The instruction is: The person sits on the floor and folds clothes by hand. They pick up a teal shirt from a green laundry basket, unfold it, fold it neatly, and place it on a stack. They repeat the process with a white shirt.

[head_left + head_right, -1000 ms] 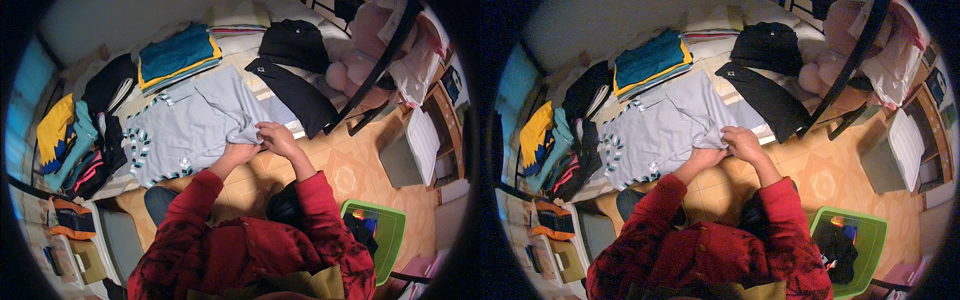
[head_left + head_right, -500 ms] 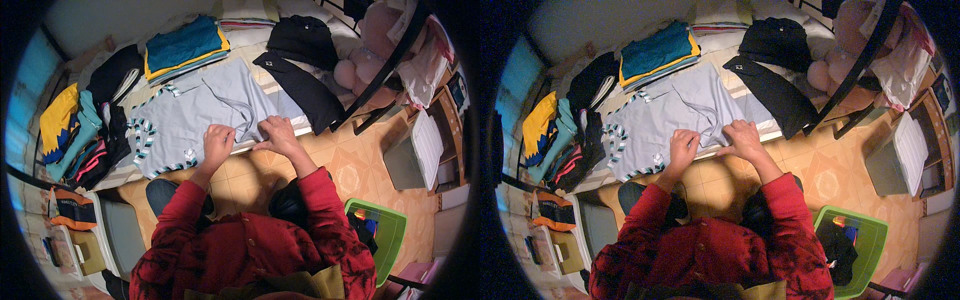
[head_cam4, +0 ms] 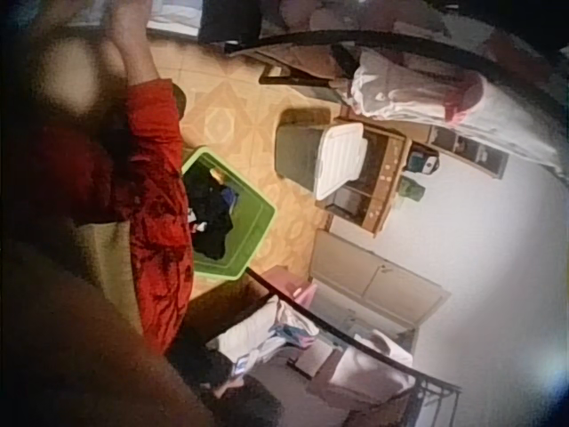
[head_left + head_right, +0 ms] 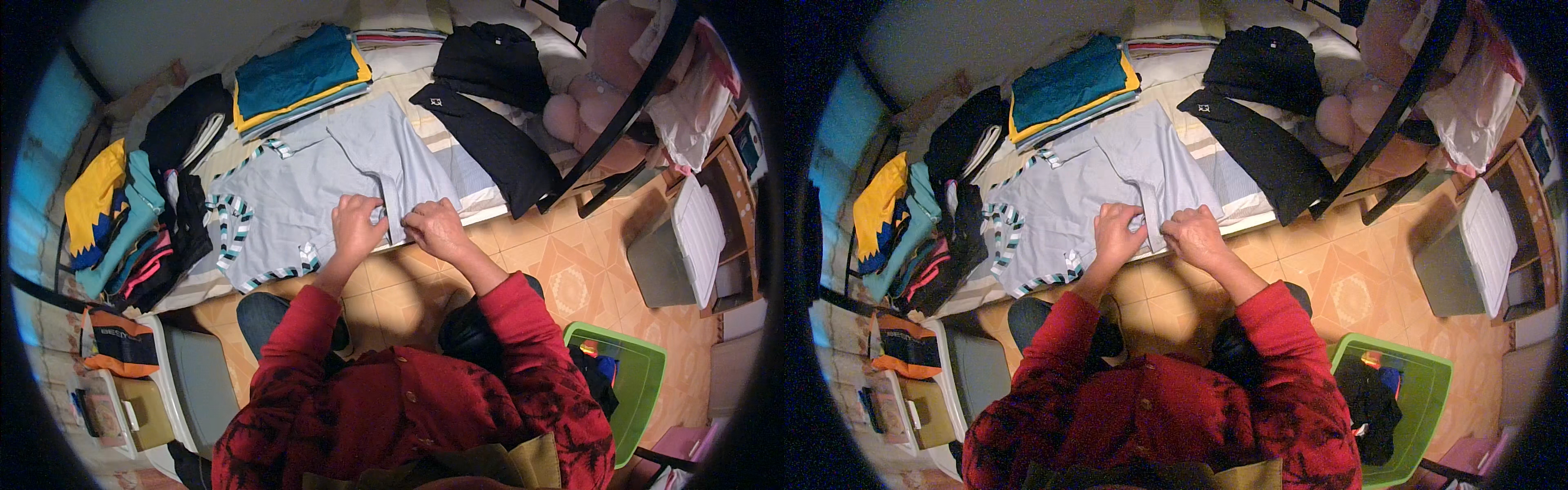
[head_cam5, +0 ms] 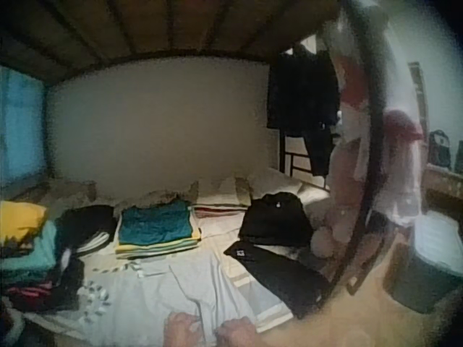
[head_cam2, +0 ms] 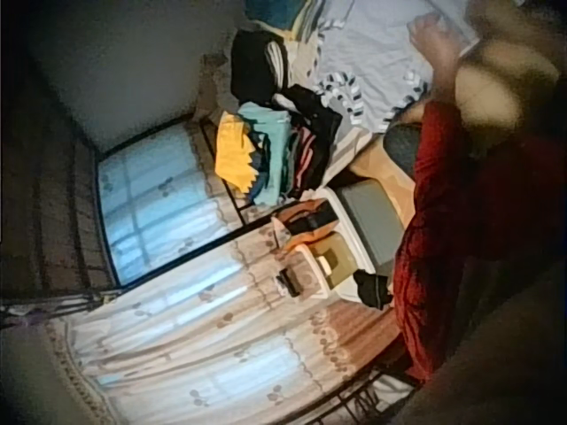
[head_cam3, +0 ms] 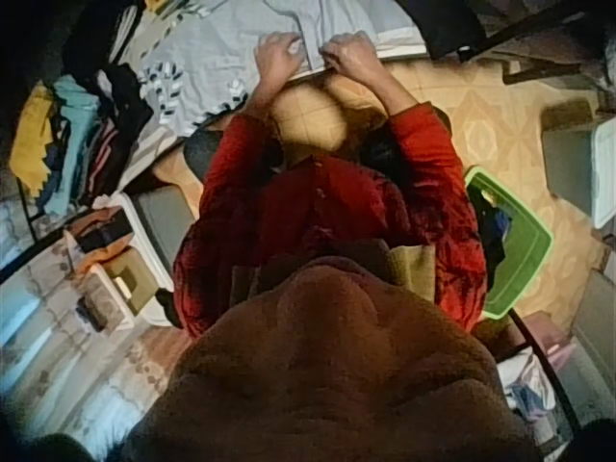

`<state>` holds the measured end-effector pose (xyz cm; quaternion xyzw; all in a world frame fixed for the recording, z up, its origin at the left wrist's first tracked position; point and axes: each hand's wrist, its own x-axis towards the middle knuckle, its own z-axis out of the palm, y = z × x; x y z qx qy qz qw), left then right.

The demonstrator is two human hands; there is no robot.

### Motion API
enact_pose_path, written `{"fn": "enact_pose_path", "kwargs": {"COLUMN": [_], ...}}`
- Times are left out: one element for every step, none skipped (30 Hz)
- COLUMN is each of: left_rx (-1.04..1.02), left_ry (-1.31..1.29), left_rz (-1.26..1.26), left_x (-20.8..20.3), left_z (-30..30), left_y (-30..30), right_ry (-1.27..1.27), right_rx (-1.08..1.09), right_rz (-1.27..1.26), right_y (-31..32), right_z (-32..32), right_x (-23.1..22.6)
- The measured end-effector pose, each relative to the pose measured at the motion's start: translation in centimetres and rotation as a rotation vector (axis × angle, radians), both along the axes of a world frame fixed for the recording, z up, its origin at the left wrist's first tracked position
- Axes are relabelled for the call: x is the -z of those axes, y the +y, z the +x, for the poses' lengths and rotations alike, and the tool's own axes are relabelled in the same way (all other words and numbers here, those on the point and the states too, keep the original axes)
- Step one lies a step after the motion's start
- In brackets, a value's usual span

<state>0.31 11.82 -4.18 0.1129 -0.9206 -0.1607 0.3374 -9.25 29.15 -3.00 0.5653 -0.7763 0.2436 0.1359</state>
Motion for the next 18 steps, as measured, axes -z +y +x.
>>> {"fn": "enact_pose_path", "kwargs": {"left_rx": [0.004, 0.009, 0.012, 0.016, 0.017, 0.02, 0.011, 0.002, -0.005, -0.006, -0.006, -0.001, -0.008, -0.009, -0.014, -0.001, 0.003, -0.002], "left_ry": [-0.001, -0.003, -0.007, 0.002, 0.008, 0.02, 0.013, 0.012, 0.017, 0.002, -0.006, 0.007, -0.026, -0.038, -0.069, -0.063, -0.078, -0.099], "left_rz": [-0.011, -0.021, -0.03, -0.017, -0.002, 0.013, 0.02, 0.026, 0.03, 0.035, 0.038, 0.03, 0.046, 0.052, 0.072, 0.073, 0.087, 0.098], "left_x": [0.0, 0.1, 0.1, 0.2, 0.2, 0.3, 0.4, 0.5, 0.6, 0.7, 0.8, 0.8, 0.8, 0.9, 0.9, 0.9, 1.0, 1.0], "left_z": [-0.1, -0.2, -0.4, -0.5, -0.6, -0.7, -0.7, -0.8, -0.8, -0.8, -0.8, -0.9, -0.9, -1.0, -1.1, -1.3, -1.3, -1.4], "left_y": [-0.1, -0.2, -0.2, -0.3, -0.4, -0.5, -0.6, -0.6, -0.7, -0.8, -0.8, -0.9, -1.0, -1.2, -1.3, -1.4, -1.6, -1.7], "right_ry": [-0.009, -0.025, -0.038, -0.057, -0.075, -0.083, -0.089, -0.082, -0.088, -0.08, -0.072, -0.063, -0.05, -0.034, -0.019, -0.03, -0.038, -0.052], "right_rx": [-0.004, 0.008, 0.007, 0.023, 0.034, 0.041, 0.044, 0.045, 0.059, 0.073, 0.087, 0.11, 0.134, 0.158, 0.169, 0.17, 0.162, 0.158], "right_rz": [0.011, 0.056, 0.024, 0.026, 0.024, 0.003, -0.022, -0.065, -0.057, -0.067, -0.079, -0.065, -0.053, -0.058, -0.03, -0.036, -0.043, -0.037], "right_y": [0.1, 0.1, 0.2, 0.2, 0.2, 0.2, 0.0, -0.1, -0.4, -0.7, -1.0, -1.4, -1.7, -2.0, -2.3, -2.5, -2.7, -2.8], "right_z": [0.0, 0.1, 0.1, 0.2, 0.3, 0.4, 0.5, 0.6, 0.8, 1.1, 1.3, 1.6, 1.7, 1.7, 1.7, 1.7, 1.5, 1.5], "right_x": [-0.1, -0.2, -0.3, -0.5, -0.7, -0.9, -1.0, -1.1, -1.1, -1.0, -0.8, -0.5, -0.2, 0.1, 0.5, 0.8, 1.1, 1.4]}}
